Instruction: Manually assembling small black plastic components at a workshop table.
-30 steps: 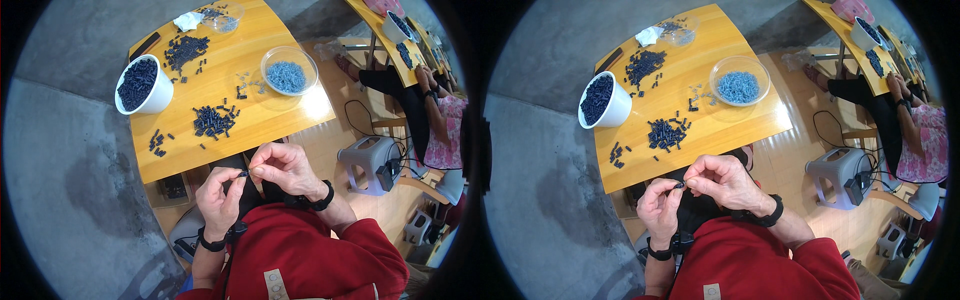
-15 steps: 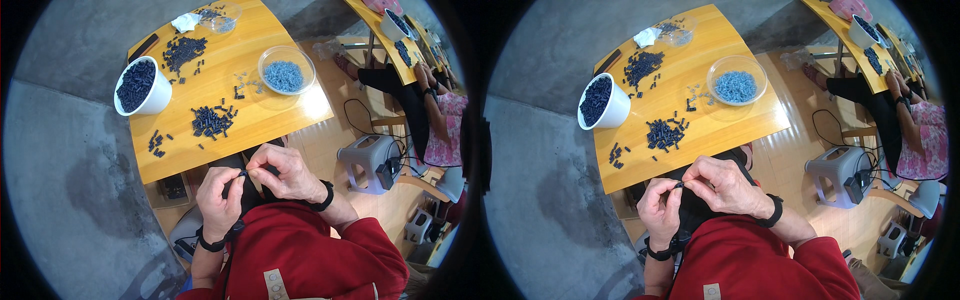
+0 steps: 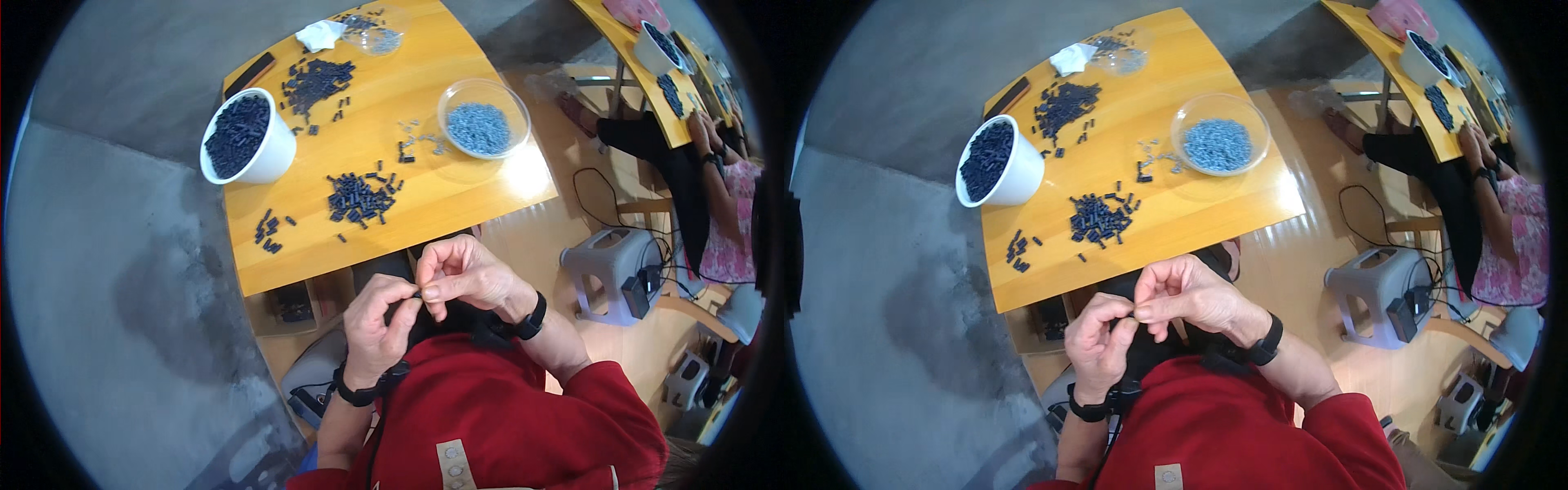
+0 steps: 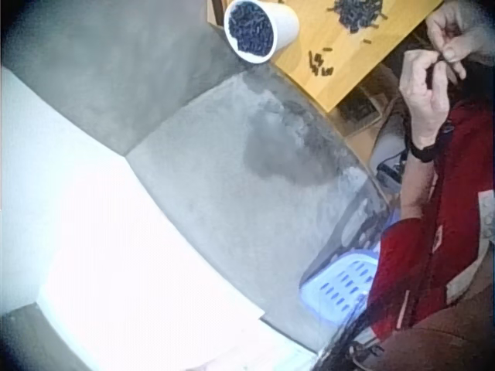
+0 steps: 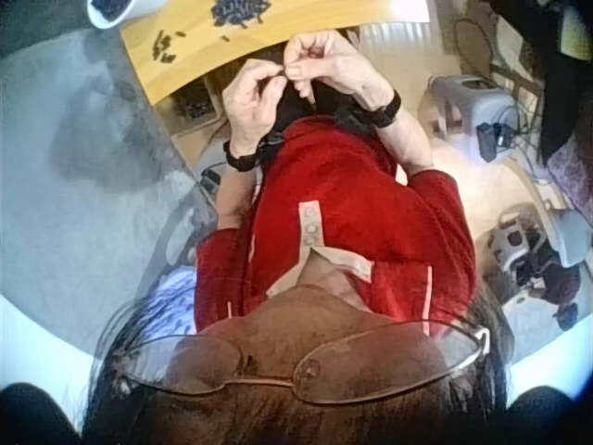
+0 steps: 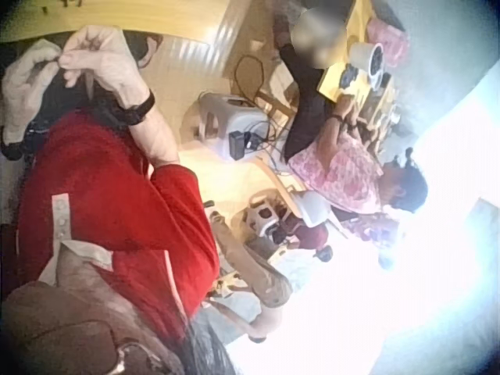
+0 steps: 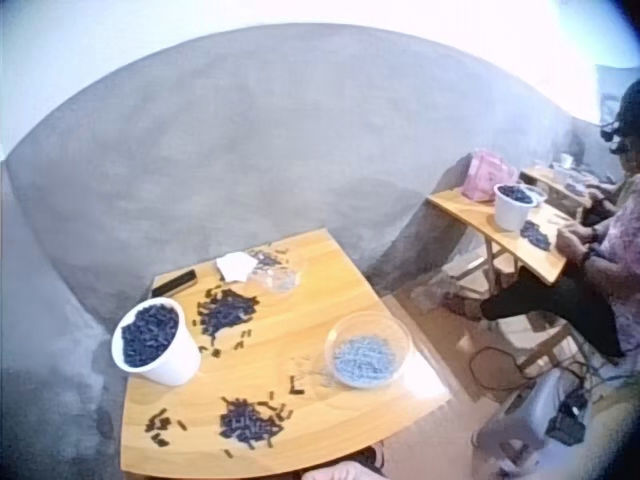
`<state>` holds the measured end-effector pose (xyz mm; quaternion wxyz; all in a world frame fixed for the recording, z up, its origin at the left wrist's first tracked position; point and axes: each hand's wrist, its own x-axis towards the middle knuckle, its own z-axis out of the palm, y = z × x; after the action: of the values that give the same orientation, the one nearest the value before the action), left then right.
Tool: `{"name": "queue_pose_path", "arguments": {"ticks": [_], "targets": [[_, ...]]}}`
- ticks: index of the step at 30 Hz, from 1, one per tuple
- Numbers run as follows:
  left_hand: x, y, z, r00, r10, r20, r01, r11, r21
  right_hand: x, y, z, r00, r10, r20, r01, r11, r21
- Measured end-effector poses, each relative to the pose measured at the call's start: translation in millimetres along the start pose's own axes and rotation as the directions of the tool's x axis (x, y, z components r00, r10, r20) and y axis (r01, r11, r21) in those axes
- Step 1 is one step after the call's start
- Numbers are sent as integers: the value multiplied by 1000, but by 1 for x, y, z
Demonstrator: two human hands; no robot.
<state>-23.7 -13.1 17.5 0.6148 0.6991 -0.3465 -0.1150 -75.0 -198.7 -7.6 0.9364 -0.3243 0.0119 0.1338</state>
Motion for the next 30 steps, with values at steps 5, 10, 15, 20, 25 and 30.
{"name": "queue_pose_path", "arguments": {"ticks": [5, 10, 15, 20, 25, 30], "targets": [[-16, -18, -7, 990, -95, -105, 97, 995, 8, 19, 15, -1, 988, 153, 23, -155, 984, 89], [-30, -37, -23, 923, -233, -307, 171, 962, -214, 55, 33, 12, 981, -35, -193, -49, 910, -412], [-38, -41, -36, 894, -250, -372, 164, 955, -249, 97, 60, 17, 795, -598, 104, 119, -14, -993], [-42, -42, -40, 887, -251, -387, 153, 952, -266, 117, 75, 21, 862, -499, 92, -18, -211, -977], [-35, -35, -39, 894, -242, -377, 119, 940, -320, 117, 71, 19, 892, -438, 112, -12, -272, -962], [-26, -29, -33, 932, -201, -302, 54, 900, -432, 72, 31, 28, 902, -328, -280, 0, 649, -761]]}}
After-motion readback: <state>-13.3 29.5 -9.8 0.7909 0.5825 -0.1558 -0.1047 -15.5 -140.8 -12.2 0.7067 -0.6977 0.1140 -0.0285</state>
